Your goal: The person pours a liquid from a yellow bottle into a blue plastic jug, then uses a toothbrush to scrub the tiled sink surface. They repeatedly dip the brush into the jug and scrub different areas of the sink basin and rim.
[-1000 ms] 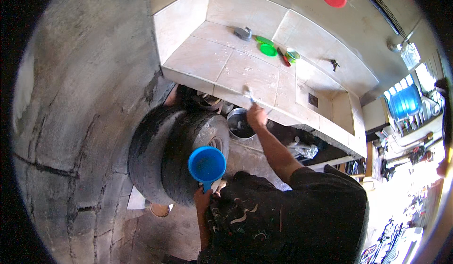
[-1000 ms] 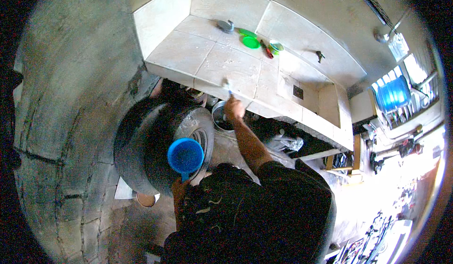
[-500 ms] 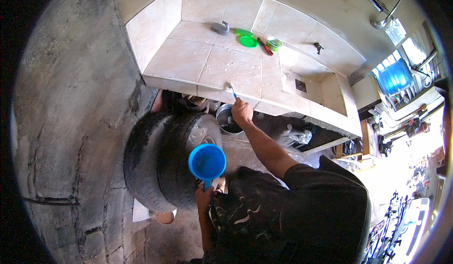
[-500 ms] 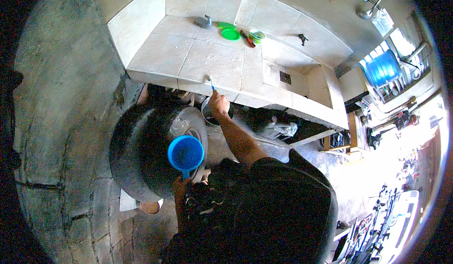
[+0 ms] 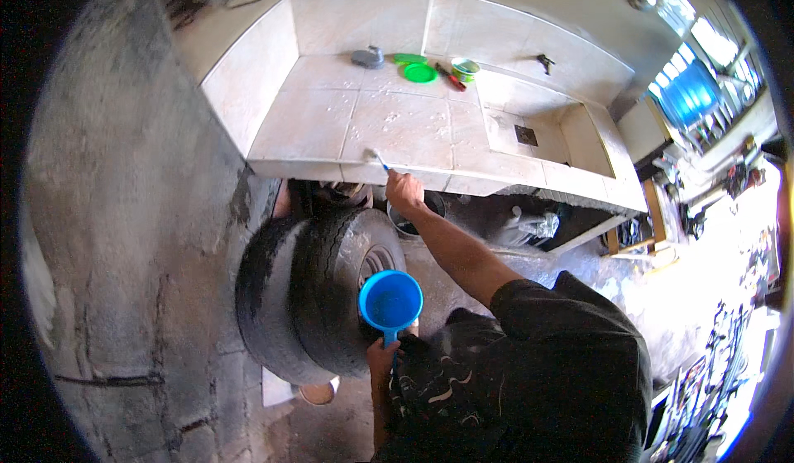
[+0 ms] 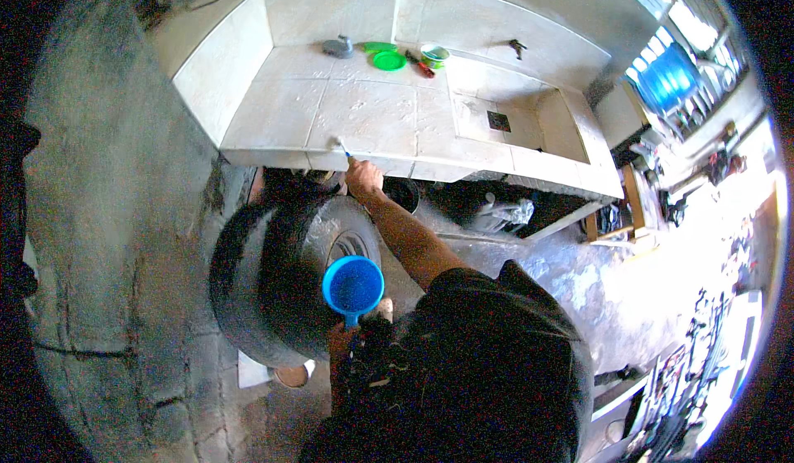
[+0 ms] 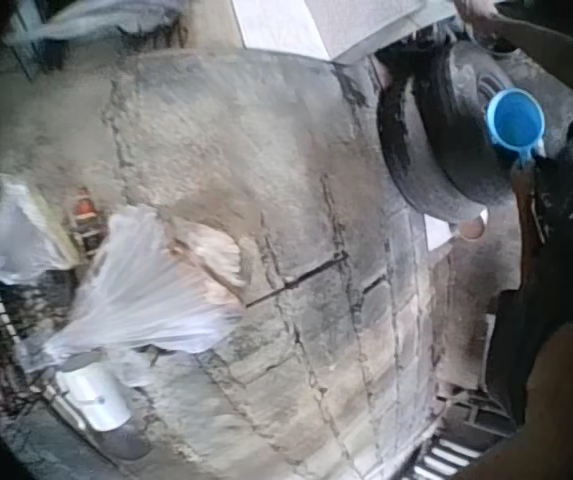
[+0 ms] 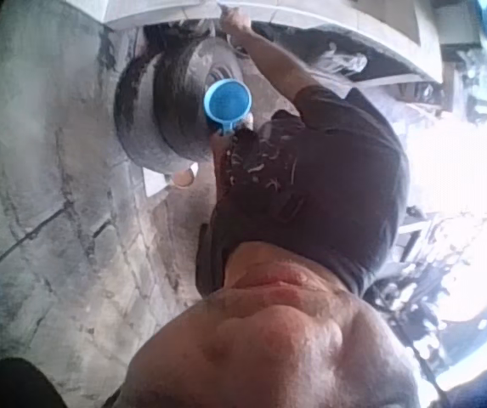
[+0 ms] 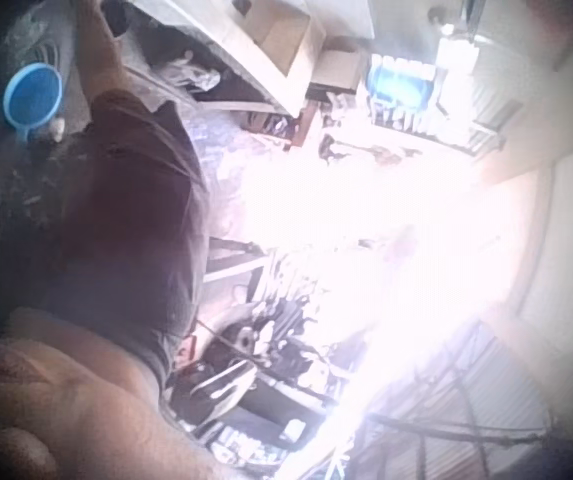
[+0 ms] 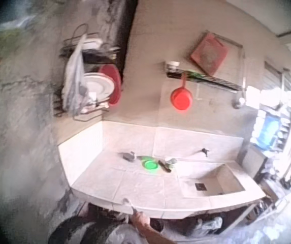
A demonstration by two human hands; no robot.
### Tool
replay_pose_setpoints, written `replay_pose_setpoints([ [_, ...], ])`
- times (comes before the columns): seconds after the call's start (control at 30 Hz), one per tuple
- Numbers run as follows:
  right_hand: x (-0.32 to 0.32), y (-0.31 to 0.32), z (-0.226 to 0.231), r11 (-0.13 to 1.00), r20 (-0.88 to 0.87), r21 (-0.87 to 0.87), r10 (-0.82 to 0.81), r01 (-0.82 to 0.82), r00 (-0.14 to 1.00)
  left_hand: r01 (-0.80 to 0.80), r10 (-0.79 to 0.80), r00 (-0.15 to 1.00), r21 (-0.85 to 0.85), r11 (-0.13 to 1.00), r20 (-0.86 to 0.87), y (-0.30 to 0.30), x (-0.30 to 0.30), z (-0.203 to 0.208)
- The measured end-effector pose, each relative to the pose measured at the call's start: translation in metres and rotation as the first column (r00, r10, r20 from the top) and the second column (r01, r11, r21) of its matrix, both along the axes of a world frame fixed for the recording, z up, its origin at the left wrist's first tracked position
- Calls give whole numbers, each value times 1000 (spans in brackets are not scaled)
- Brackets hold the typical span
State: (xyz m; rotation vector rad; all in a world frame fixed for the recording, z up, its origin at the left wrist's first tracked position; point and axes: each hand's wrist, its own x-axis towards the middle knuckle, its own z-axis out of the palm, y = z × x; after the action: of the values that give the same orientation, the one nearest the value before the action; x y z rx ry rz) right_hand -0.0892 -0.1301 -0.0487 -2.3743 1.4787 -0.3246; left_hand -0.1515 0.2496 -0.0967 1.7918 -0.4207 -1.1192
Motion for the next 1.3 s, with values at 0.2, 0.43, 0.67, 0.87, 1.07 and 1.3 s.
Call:
replay_pose_setpoints([
  [0.2,-147,-26,16,961,234,-26,-263,277,936,178,-176,981,19,984,-83,-14,5,-5],
  [0.43,-375,90,-48,600,556,-296,-525,743,645,451,-450,862,-52,891,-234,-60,-22,-45],
  [0.67,-506,369,-124,-33,284,628,-920,777,-269,793,-752,576,-4,609,-322,-125,-145,-60],
  [0.87,-515,531,-175,-105,335,627,-858,772,-389,903,-810,416,80,423,-413,-97,-234,-78],
  [1.07,-501,669,-153,-305,337,741,-602,598,-724,956,-825,292,116,271,-483,-91,-258,-94],
  [1.3,-402,818,-123,-578,478,752,147,317,-866,978,-870,-96,119,-174,-483,-125,-305,-112],
])
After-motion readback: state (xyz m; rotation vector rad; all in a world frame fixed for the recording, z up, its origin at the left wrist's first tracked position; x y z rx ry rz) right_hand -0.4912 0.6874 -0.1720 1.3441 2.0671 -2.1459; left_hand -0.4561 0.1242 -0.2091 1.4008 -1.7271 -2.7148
